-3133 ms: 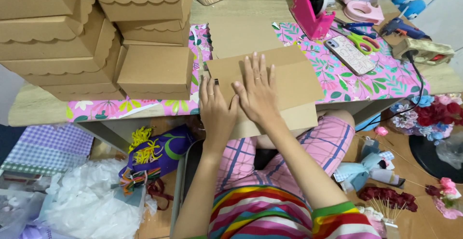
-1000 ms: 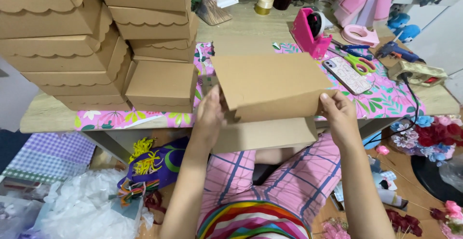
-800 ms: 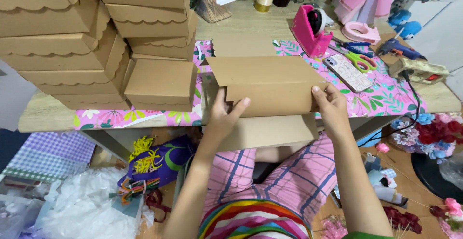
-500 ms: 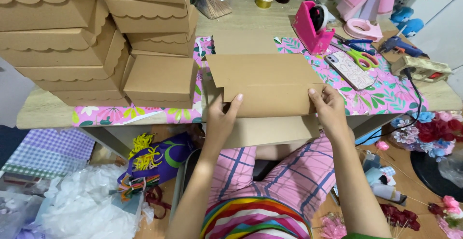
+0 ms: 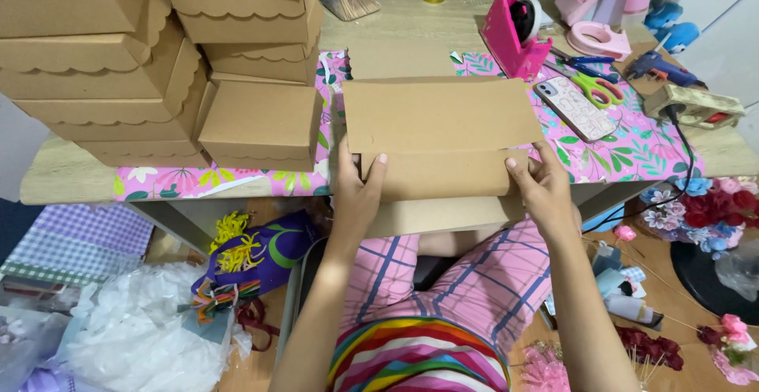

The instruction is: The person folds flat cardboard pieces into small rectangular boxes by hand, tucking flaps and securing edges. They complete one box and place it on a stack, then begin folding a second box.

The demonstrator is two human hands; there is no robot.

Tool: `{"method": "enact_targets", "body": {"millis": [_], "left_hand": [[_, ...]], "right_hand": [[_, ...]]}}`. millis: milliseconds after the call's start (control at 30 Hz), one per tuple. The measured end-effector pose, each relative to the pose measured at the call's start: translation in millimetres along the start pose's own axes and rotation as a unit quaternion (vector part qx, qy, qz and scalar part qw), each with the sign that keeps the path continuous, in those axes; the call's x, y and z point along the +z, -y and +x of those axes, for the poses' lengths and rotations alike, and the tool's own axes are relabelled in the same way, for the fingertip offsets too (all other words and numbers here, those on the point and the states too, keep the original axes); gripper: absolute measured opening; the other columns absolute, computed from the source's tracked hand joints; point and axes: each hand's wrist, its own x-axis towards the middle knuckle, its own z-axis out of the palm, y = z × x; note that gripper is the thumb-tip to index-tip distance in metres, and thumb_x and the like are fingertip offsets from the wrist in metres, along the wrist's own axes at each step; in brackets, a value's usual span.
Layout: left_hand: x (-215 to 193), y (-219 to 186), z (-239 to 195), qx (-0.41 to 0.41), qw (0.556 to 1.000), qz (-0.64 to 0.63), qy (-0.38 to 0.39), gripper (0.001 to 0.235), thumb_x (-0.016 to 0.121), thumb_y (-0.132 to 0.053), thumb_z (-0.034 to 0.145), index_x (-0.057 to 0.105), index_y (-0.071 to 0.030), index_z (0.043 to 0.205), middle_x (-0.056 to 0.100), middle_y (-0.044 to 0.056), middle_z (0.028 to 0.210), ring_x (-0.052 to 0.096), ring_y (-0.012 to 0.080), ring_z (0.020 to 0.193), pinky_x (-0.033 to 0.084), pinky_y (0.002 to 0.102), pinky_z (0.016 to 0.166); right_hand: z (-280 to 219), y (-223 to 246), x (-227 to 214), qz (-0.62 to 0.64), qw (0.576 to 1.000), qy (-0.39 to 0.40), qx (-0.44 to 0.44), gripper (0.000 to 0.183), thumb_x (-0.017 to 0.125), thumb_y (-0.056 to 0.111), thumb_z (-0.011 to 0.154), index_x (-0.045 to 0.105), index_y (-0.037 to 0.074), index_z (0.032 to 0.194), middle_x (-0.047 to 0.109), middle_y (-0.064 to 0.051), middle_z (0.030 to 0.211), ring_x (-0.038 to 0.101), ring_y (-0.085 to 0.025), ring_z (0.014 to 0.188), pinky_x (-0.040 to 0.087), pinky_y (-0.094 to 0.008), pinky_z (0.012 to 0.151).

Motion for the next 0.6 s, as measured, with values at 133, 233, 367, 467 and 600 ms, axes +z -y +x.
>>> {"method": "enact_targets", "body": {"millis": [133,233,367,467,600], "left_hand": [[-8.7,-2.7,-3.1,0.022,0.994,0.108,-0.012,0.065,0.059,-0.014,0.096,0.033,0.004,0.153,0.046,0.034,0.148,0.045,0.0484,0.140,0.029,0.058,0.120],[-6.3,-10.5,-10.3,0.062,0.982,0.180,-0.020,0.068,0.056,-0.006,0.095,0.027,0.012,0.153,0.039,0.040,0.151,0.037,0.0542,0.142,0.020,0.061,0.122],[-2.6,7.1,-11.7,0.089,0.954,0.285,-0.036,0.078,0.056,-0.009,0.094,0.017,0.010,0.158,0.043,0.038,0.150,0.037,0.0479,0.144,0.018,0.055,0.123],[-0.6,5.4,-15.9,0.098,0.936,0.337,-0.032,0.080,0.054,-0.008,0.094,0.013,0.011,0.159,0.048,0.038,0.147,0.035,0.0438,0.146,0.021,0.053,0.123],[-1.4,6.3,-16.0,0.127,0.920,0.370,-0.029,0.077,0.052,-0.006,0.094,0.014,0.011,0.159,0.053,0.038,0.143,0.033,0.0417,0.148,0.024,0.052,0.122]], "right_hand": [[14.2,-50.8,-13.1,-0.070,0.997,-0.009,-0.019,0.058,0.070,0.011,0.101,0.046,0.003,0.153,0.066,-0.009,0.080,0.061,-0.016,0.073,0.051,-0.030,0.068],[2.6,-18.3,0.2,-0.200,0.979,-0.024,-0.004,0.070,0.075,0.020,0.097,0.042,-0.002,0.154,0.068,-0.017,0.086,0.065,-0.031,0.082,0.053,-0.043,0.079],[-6.9,0.3,27.5,-0.352,0.923,-0.069,-0.140,0.085,0.072,-0.002,0.085,0.028,-0.007,0.158,0.049,-0.034,0.130,0.048,-0.052,0.118,0.042,-0.061,0.100],[-9.7,5.7,43.4,-0.421,0.885,-0.033,-0.197,0.079,0.054,-0.011,0.084,0.034,0.000,0.159,0.032,-0.035,0.153,0.033,-0.057,0.139,0.027,-0.066,0.114],[4.1,-7.4,61.3,-0.404,0.892,0.028,-0.201,0.066,0.046,-0.003,0.095,0.034,0.003,0.160,0.031,-0.032,0.160,0.026,-0.052,0.148,0.021,-0.065,0.119]]}}
